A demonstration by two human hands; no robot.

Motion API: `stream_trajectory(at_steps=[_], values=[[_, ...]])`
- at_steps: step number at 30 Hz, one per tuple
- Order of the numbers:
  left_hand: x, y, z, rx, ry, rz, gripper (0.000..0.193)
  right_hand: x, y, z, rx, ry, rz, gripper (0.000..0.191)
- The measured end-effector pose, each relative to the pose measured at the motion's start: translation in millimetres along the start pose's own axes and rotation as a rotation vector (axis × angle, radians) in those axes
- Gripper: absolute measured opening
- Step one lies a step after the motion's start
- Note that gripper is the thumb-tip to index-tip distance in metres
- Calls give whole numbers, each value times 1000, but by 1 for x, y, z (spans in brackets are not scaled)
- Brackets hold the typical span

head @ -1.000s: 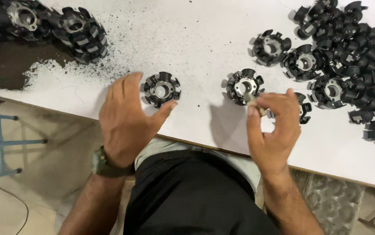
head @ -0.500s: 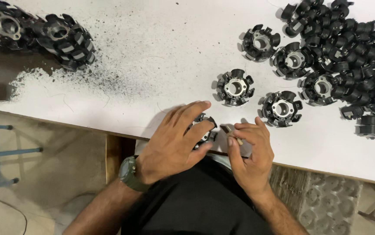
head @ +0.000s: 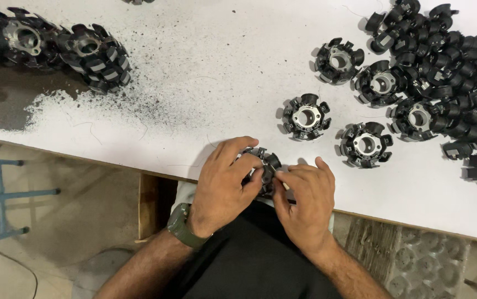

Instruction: The person uses a small handheld tool to scrape or deburr the edges of small black mechanical parts on a white table. The person handles the parts one at a time, rotating them to treat different edges, and places finished pieces into a growing pile on the left side of the table.

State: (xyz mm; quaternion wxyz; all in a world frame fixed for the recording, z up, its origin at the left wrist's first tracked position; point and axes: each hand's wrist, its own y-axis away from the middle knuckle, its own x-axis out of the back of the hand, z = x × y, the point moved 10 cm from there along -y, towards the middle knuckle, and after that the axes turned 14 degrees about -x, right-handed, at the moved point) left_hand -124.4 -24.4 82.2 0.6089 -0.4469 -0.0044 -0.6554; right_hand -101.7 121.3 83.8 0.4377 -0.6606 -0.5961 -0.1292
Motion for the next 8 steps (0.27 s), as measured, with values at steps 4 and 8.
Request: stream_trajectory(at_steps=[4, 8], values=[[-4, -2, 1, -18, -30, -35, 15, 0, -2, -3, 0, -14, -12, 36], [-6, 1, 3, -1, -14, -80, 13, -3, -11, 0, -57, -15, -89, 30]])
